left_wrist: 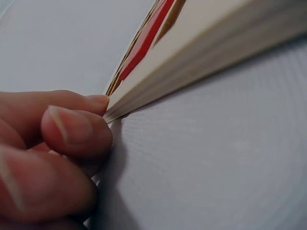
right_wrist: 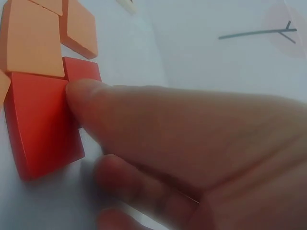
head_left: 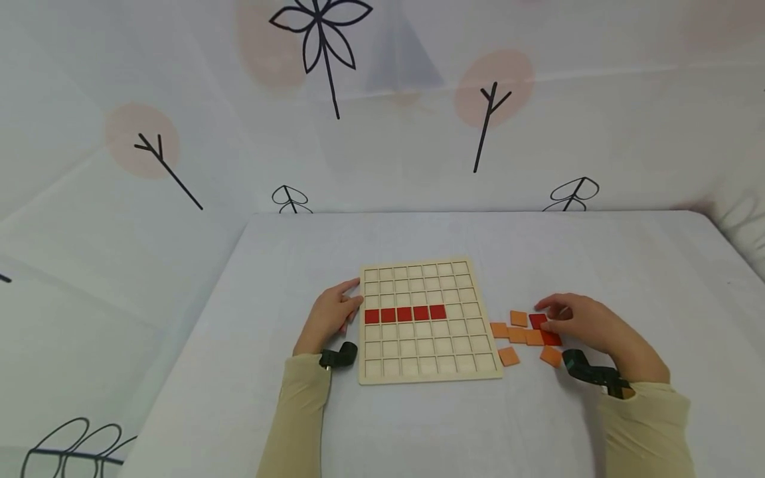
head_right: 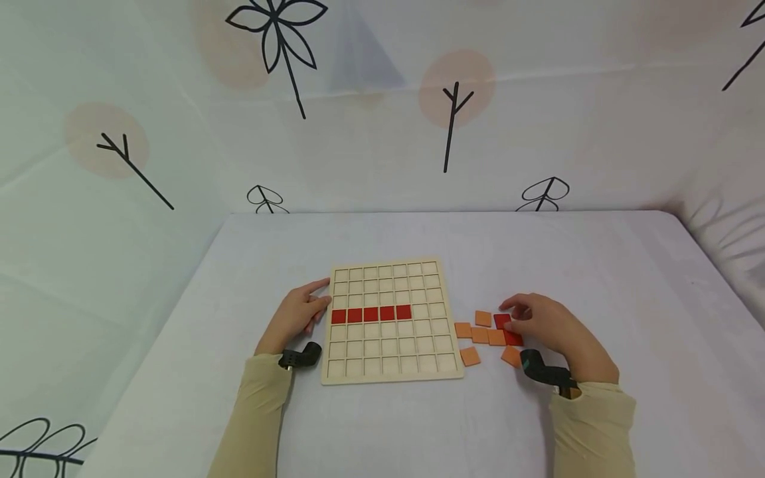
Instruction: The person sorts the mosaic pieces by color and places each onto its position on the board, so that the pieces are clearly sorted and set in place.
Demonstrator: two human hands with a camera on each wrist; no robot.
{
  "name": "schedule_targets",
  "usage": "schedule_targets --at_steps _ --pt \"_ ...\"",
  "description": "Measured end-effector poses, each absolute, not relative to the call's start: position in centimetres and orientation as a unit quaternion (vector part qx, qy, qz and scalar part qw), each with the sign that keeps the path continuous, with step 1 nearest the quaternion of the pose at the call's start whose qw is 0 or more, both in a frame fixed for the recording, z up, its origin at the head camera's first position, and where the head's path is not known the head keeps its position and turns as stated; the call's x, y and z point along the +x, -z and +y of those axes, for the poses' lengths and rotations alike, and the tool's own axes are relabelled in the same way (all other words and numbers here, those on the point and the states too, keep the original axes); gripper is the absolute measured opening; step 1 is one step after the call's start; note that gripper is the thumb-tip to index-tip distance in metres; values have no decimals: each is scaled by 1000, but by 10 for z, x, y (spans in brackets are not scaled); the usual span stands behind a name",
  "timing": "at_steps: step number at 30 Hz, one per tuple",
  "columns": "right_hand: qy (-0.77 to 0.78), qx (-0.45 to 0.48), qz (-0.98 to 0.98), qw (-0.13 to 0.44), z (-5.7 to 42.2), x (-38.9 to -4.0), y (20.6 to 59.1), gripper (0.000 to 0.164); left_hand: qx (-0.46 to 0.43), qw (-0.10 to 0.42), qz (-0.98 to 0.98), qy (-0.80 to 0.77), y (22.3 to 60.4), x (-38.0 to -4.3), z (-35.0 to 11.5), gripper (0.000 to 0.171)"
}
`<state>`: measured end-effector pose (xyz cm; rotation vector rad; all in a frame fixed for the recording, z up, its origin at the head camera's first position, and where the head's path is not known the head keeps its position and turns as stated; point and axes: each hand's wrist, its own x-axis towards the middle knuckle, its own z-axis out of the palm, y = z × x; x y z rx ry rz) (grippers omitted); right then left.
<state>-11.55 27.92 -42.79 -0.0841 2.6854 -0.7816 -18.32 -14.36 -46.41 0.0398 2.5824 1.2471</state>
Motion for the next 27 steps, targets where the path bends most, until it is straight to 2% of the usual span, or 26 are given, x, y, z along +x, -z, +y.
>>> schedule_targets --at_steps 27 --pt "269 -8 950 159 282 -117 426 37 22 138 892 -430 460 -182 -143 48"
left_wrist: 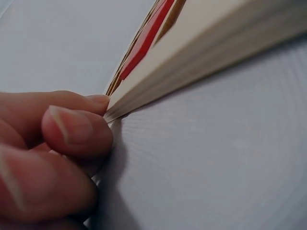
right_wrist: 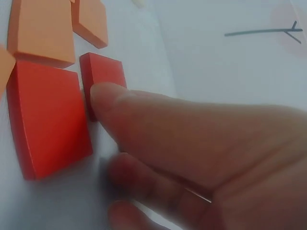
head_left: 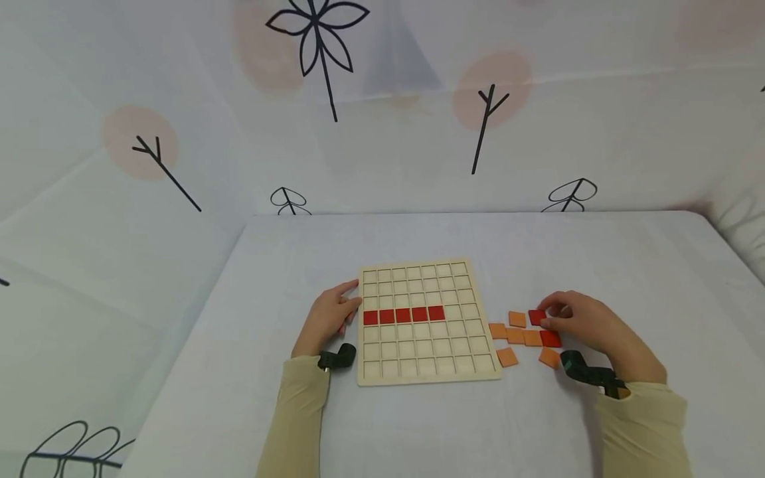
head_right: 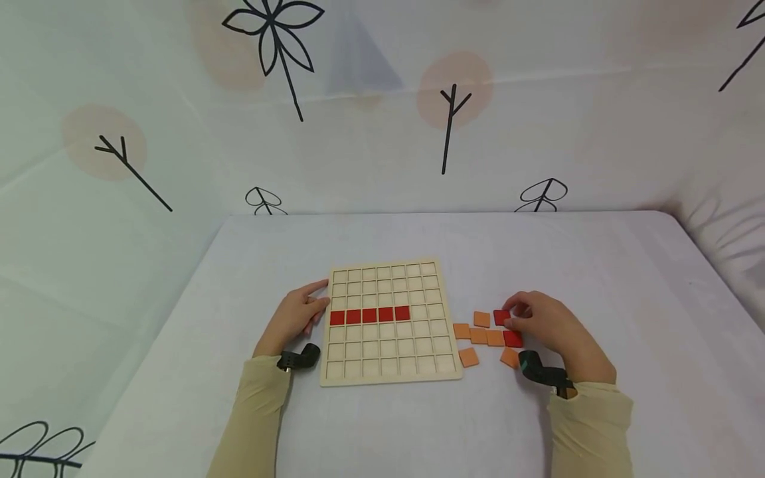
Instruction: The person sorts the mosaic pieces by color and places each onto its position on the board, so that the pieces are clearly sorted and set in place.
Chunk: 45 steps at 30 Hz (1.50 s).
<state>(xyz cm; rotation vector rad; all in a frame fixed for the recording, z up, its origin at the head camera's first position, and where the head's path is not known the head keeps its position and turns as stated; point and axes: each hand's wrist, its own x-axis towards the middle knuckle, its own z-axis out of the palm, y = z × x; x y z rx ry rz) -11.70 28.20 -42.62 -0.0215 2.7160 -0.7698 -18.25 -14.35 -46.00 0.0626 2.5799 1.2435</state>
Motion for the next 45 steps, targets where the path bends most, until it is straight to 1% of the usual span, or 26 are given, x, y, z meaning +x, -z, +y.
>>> schedule_targets --at_steps 9,15,23,31,38,45 --pt "294 -8 943 158 284 -116 427 35 12 142 892 -430 462 -180 -141 48" --pt "289 -12 945 150 284 -116 428 31 6 141 891 -431 462 -179 -141 47" --pt "283 -22 946 155 279 -114 427 30 7 140 890 -434 460 -178 -141 47" --pt "289 -5 944 157 277 -116 428 33 1 145 889 -435 461 -181 -143 47" --pt "291 7 946 145 278 -118 426 39 2 145 886 -440 458 -181 -143 47" --pt "286 5 949 135 277 -119 427 35 -3 148 887 -438 459 -181 -142 47"
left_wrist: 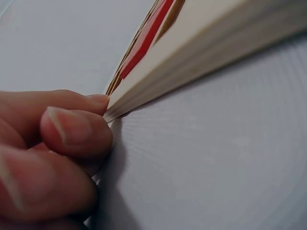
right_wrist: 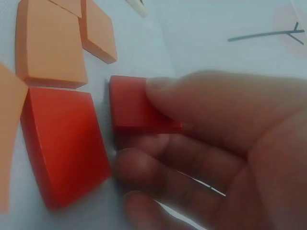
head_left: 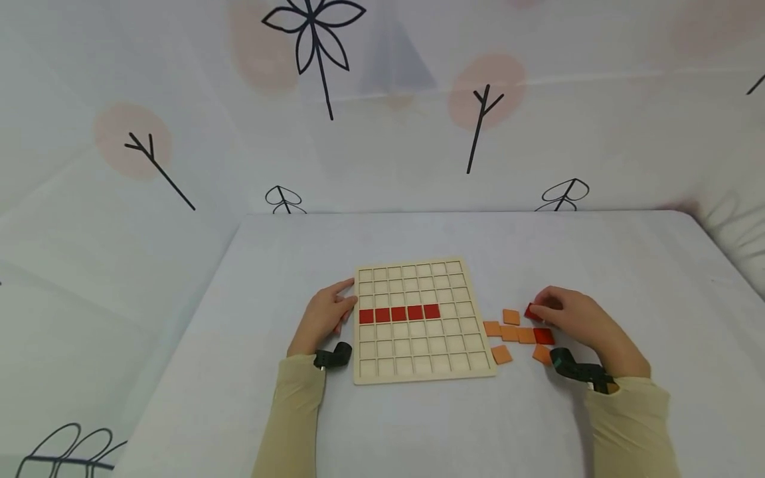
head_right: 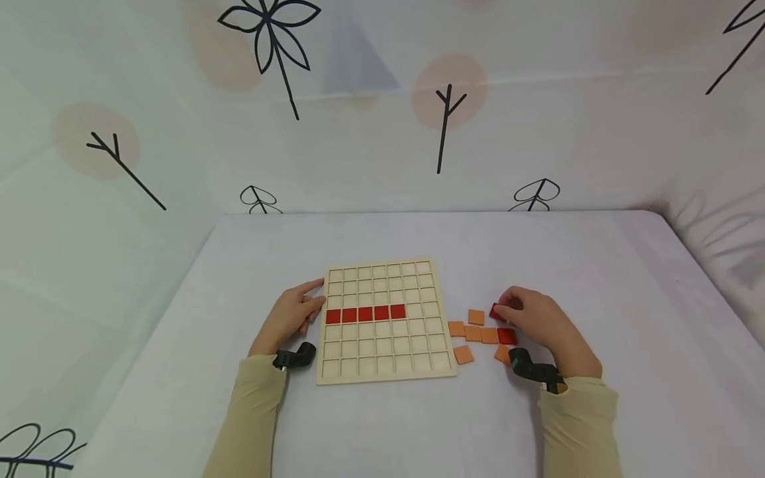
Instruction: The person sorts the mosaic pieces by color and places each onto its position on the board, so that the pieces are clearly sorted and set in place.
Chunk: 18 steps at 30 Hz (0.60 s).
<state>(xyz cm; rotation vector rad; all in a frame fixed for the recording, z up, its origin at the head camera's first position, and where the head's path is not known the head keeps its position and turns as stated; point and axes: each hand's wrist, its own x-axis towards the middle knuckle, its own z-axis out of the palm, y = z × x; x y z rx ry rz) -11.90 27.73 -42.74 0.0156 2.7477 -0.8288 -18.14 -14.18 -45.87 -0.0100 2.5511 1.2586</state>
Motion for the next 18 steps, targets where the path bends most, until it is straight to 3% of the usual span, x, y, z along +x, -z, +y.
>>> schedule_targets --at_steps 18 --pt "299 32 949 99 264 -118 421 30 5 142 890 -434 460 -181 -143 47"
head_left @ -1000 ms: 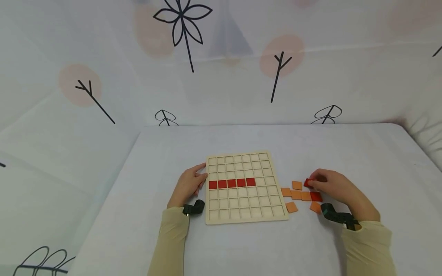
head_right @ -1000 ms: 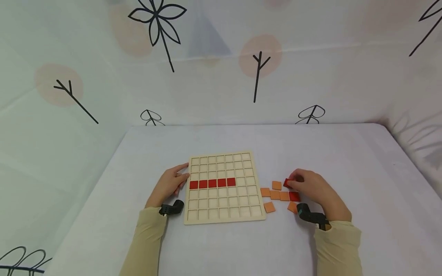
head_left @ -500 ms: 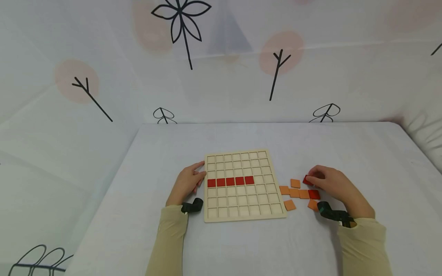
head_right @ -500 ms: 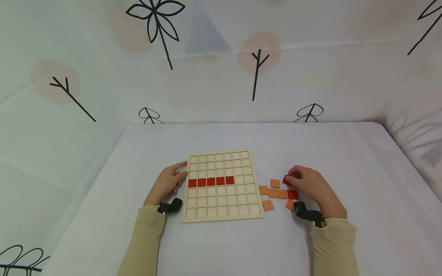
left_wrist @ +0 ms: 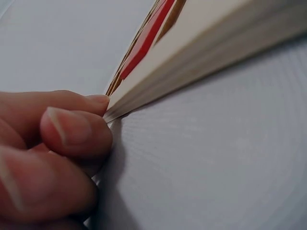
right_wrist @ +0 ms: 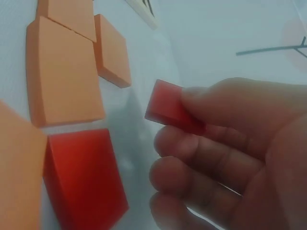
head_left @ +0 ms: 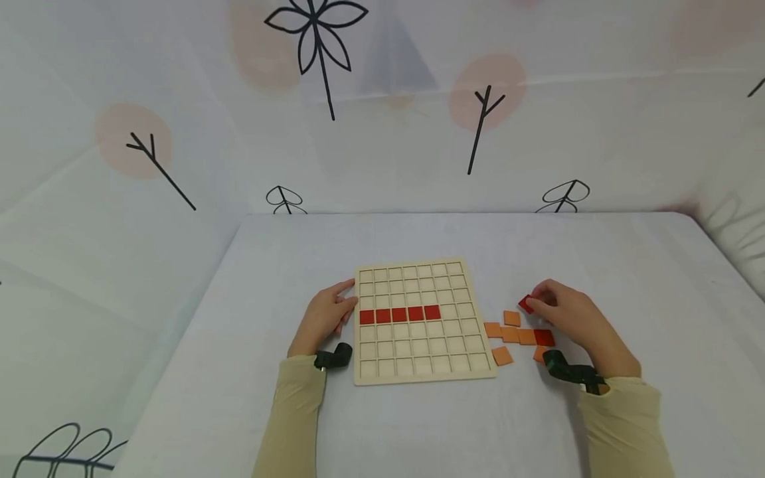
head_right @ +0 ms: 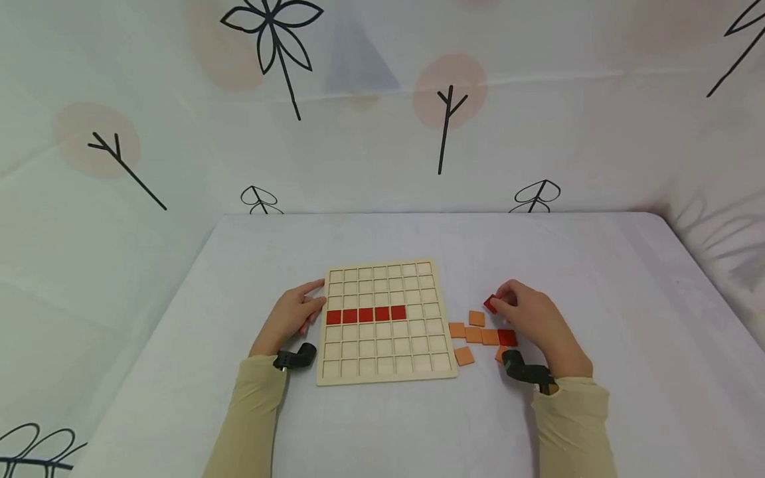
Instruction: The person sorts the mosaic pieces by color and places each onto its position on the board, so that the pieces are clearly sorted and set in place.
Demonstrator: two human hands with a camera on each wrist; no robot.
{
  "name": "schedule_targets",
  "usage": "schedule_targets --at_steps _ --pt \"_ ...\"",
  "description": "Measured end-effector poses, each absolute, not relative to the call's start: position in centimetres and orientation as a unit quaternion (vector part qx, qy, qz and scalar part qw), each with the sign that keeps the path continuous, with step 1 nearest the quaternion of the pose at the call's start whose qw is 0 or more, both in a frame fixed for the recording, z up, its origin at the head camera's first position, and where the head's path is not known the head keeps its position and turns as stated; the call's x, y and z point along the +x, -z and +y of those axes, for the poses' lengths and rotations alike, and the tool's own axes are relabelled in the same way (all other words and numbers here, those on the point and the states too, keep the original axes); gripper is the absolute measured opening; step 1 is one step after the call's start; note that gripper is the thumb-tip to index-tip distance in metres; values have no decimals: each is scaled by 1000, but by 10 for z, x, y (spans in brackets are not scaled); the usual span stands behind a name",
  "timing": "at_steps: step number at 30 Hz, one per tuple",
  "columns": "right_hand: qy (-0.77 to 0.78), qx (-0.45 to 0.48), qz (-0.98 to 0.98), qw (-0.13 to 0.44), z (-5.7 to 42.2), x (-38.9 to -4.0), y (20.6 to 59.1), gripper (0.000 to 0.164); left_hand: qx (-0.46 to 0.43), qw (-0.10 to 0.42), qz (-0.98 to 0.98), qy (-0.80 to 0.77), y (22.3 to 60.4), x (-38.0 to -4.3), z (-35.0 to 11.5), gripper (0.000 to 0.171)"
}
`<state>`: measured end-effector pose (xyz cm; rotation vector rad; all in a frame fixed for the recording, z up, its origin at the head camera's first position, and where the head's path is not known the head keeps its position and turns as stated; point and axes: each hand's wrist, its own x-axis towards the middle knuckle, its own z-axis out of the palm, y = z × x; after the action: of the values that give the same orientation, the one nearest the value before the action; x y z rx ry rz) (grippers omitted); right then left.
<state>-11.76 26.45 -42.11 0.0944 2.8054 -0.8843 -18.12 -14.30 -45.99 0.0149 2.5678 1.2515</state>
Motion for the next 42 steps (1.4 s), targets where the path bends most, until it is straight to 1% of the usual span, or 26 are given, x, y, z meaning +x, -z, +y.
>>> schedule_targets --at_steps 6,13,26,36,42 --pt "290 25 952 98 261 -117 426 28 5 148 890 -431 461 -177 -145 47" --pt "275 21 958 80 260 -118 428 35 11 141 891 -431 460 -177 -143 47" --pt "291 0 954 74 247 -120 422 41 20 133 890 -437 458 -179 -143 47" --pt "285 -12 958 37 234 -121 421 36 13 136 886 -443 459 -181 -143 47" --pt "297 -27 953 52 230 -125 425 38 10 139 885 -445 460 -181 -143 47"
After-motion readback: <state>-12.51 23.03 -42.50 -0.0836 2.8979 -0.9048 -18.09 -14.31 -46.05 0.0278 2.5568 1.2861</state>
